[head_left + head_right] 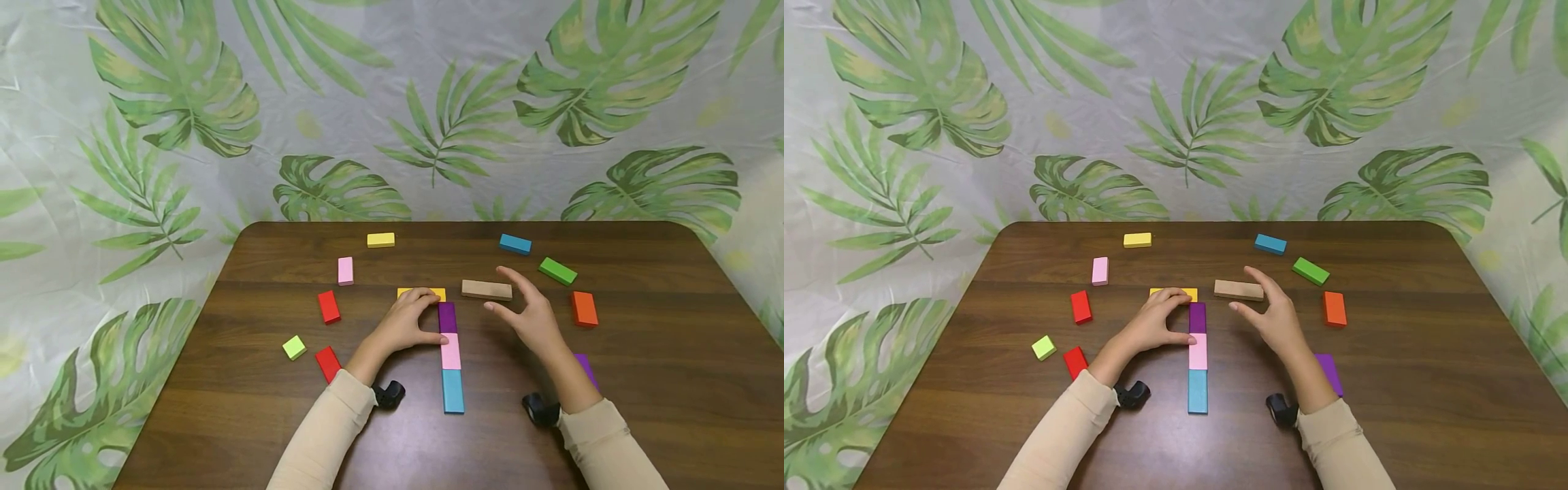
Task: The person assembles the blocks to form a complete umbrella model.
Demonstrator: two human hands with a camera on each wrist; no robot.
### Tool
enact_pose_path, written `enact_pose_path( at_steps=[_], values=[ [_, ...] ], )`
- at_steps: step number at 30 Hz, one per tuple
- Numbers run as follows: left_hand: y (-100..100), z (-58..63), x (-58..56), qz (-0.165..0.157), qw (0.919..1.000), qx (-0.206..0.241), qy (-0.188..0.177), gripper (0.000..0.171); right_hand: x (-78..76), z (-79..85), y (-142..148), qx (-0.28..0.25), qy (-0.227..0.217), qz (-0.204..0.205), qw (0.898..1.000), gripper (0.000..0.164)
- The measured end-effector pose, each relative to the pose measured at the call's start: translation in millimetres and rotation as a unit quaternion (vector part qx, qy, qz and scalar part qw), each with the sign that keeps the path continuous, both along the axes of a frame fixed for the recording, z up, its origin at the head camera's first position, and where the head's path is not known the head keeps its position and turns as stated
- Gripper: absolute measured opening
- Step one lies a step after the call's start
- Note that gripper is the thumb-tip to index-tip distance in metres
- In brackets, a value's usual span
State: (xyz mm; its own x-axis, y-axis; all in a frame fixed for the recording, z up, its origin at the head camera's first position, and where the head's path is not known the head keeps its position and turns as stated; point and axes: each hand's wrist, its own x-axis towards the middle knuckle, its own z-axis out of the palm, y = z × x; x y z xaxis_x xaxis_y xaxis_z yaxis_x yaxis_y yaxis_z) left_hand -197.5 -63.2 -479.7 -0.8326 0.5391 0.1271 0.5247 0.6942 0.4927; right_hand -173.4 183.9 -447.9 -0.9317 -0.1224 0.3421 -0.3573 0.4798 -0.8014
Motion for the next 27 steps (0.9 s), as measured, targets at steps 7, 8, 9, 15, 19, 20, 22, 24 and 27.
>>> enact_pose_path(
  at_steps=[7, 8, 9, 15, 19, 20, 22, 24, 27],
  values=[
    [0.3, -1.5, -0.5, -0.001, 1.0, -0.004, 0.003, 0.078, -7.8, -9.8, 9.0, 0.012, -0.016, -0.017, 1.0, 0.067],
    [0.3, -1.6, -0.5, -0.001, 1.0, -0.004, 0.002, 0.078, -8.5, -10.8, 10.0, 0.014, -0.02, -0.018, 1.0, 0.067],
    [0.4, -1.6, -0.6, -0.001, 1.0, -0.004, 0.002, 0.078, -9.0, -11.9, 10.9, 0.017, -0.025, -0.019, 0.999, 0.068],
    [0.6, -1.1, -0.4, -0.001, 1.0, -0.002, 0.001, 0.078, -13.2, -18.5, 14.3, 0.031, -0.063, -0.014, 0.997, 0.072],
    [1.0, -1.3, -0.6, -0.003, 1.0, -0.004, 0.004, 0.078, -15.4, -22.3, 15.6, 0.041, -0.082, -0.008, 0.996, 0.074],
    [1.0, -1.3, -0.5, -0.003, 1.0, -0.003, 0.005, 0.078, -15.8, -23.3, 16.1, 0.041, -0.085, -0.007, 0.995, 0.075],
    [0.6, -1.4, -0.5, -0.002, 1.0, -0.003, 0.006, 0.078, -16.7, -25.1, 17.3, 0.043, -0.09, -0.005, 0.995, 0.075],
    [0.2, -1.4, -0.4, -0.001, 1.0, -0.004, 0.005, 0.078, -17.8, -27.4, 18.7, 0.045, -0.092, -0.005, 0.995, 0.076],
    [-0.1, -1.3, -0.2, 0.001, 1.0, -0.004, 0.003, 0.078, -19.6, -31.0, 20.9, 0.05, -0.095, -0.005, 0.994, 0.076]
  ],
)
